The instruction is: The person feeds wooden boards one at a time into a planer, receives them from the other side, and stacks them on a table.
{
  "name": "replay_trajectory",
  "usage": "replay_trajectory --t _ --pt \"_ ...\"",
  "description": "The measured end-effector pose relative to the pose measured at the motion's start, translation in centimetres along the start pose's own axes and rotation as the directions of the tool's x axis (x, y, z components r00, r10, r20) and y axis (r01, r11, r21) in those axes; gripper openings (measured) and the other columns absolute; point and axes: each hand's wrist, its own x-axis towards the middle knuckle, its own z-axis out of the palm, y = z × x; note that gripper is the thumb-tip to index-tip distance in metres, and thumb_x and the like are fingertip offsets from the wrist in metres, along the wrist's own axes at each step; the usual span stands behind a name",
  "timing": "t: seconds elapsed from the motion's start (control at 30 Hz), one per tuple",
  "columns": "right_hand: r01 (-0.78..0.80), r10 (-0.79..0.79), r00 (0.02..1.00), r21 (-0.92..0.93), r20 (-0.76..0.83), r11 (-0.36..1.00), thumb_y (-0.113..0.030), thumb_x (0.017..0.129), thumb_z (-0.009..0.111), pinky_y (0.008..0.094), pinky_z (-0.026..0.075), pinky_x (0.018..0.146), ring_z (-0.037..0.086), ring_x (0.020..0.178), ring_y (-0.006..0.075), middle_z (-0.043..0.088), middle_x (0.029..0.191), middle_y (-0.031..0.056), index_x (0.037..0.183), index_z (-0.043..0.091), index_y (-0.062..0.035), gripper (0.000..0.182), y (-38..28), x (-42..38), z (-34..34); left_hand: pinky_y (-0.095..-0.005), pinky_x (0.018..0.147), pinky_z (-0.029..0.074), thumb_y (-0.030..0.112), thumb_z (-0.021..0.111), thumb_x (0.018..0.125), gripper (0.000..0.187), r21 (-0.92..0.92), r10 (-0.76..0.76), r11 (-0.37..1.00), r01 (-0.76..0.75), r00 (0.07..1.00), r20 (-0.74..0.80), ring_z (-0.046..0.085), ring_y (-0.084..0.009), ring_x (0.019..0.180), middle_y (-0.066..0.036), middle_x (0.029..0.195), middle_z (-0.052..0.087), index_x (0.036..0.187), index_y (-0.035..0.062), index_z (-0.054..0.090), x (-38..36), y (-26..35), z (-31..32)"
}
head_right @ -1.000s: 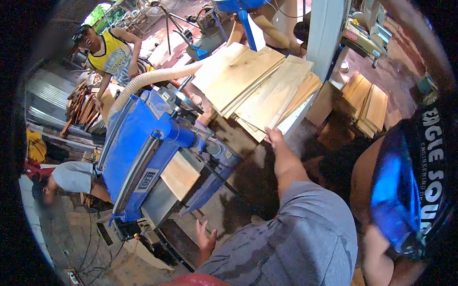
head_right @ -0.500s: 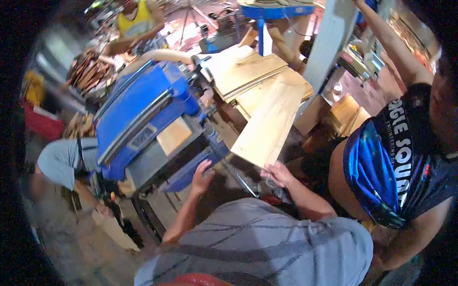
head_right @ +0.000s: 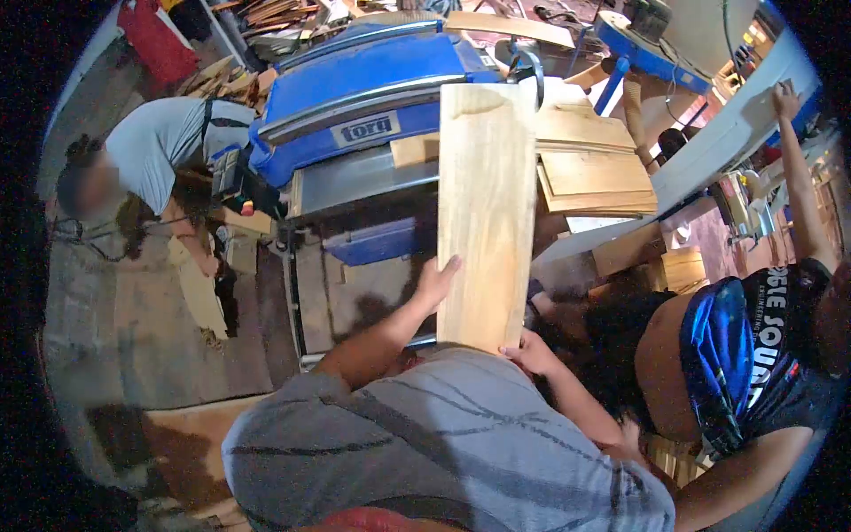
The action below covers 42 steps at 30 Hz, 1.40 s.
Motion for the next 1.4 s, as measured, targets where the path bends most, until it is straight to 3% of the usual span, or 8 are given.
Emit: replay_trajectory --t 0.37,0.43,0.53,0.6,0.63,0.7,0.8,1.4 --pt "-0.088 0.078 0.988 -0.075 -0.135 0.993 -0.029 0.099 0.052 0.0359 0.046 0.092 0.060 0.105 0.0226 0.064 0.115 0.0153 0.125 0.053 0.0037 0.042 3.9 8.4 0.5 -0.0348 0.082 0.049 0.035 0.069 0.088 0.048 0.010 -0.104 0.994 0.112 0.950 -0.293 0.064 -0.0212 0.093 -0.015 0.103 0.069 0.114 -0.0047 0.063 -1.9 -8.3 -5.5" --pt "-0.103 0.122 0.986 0.156 -0.116 0.982 -0.034 0.101 0.046 0.0364 0.047 0.090 0.061 0.105 0.0239 0.065 0.113 0.0162 0.123 0.055 0.0030 0.044 2.8 8.6 1.0 -0.0346 0.082 0.049 0.034 0.069 0.087 0.050 0.009 -0.137 0.990 0.144 0.956 -0.260 0.064 -0.0219 0.094 -0.015 0.103 0.069 0.117 -0.0052 0.061 -1.8 -7.9 -6.0" --pt "-0.091 0.123 0.989 0.333 -0.076 0.939 -0.032 0.102 0.044 0.0361 0.047 0.089 0.062 0.103 0.0230 0.066 0.112 0.0155 0.121 0.056 0.0026 0.041 1.7 9.5 1.6 -0.0356 0.090 0.048 0.031 0.072 0.084 0.062 0.084 0.018 0.996 -0.002 0.981 -0.195 0.061 -0.0284 0.106 -0.021 0.119 0.062 0.129 -0.0054 0.051 -1.6 -7.2 -6.1" --pt "-0.073 0.111 0.989 0.331 -0.099 0.941 -0.031 0.102 0.044 0.0360 0.047 0.089 0.062 0.102 0.0227 0.066 0.111 0.0152 0.120 0.056 0.0026 0.040 0.8 10.6 1.7 -0.0404 0.097 0.045 0.032 0.073 0.082 0.070 0.621 0.363 0.776 -0.106 0.881 -0.303 0.054 -0.0344 0.118 -0.025 0.134 0.049 0.135 -0.0031 0.045 -4.3 -3.8 -4.3" --pt "-0.062 0.106 0.987 0.326 -0.118 0.943 -0.030 0.102 0.044 0.0359 0.047 0.089 0.062 0.101 0.0225 0.066 0.111 0.0148 0.120 0.056 0.0025 0.039 0.7 11.1 1.7 -0.0404 0.097 0.045 0.032 0.073 0.082 0.070 0.624 0.363 0.774 -0.108 0.883 -0.298 0.054 -0.0344 0.118 -0.025 0.134 0.049 0.135 -0.0031 0.045 -5.4 -3.1 -3.8" --pt "-0.042 0.089 0.988 0.336 -0.124 0.941 -0.029 0.102 0.044 0.0360 0.047 0.090 0.062 0.101 0.0226 0.066 0.111 0.0146 0.119 0.056 0.0031 0.039 0.8 12.1 1.6 -0.0510 0.111 0.028 0.039 0.075 0.074 0.089 0.937 0.354 0.311 -0.161 0.934 0.043 0.031 -0.0405 0.138 -0.029 0.148 0.029 0.143 -0.0005 0.035 -7.2 -2.1 -3.4" --pt "-0.042 0.093 0.983 0.303 -0.158 0.952 -0.029 0.102 0.044 0.0361 0.047 0.089 0.062 0.100 0.0227 0.066 0.110 0.0153 0.116 0.058 0.0037 0.038 0.7 12.9 1.2 -0.0582 0.112 0.017 0.052 0.071 0.074 0.096 0.969 0.148 0.102 -0.225 0.967 0.208 0.022 -0.0411 0.141 -0.028 0.150 0.027 0.145 0.0019 0.032 -9.8 -2.7 -1.6" --pt "0.011 0.059 0.976 0.320 -0.210 0.947 -0.028 0.100 0.048 0.0344 0.050 0.081 0.065 0.089 0.0212 0.069 0.099 0.0140 0.106 0.063 0.0036 0.035 -3.1 16.6 -0.1 -0.0605 0.113 0.011 0.056 0.079 0.058 0.115 0.871 0.241 0.141 -0.471 0.870 0.431 0.012 -0.0449 0.143 -0.027 0.154 0.016 0.150 0.0123 0.026 -4.7 -3.6 -3.1"
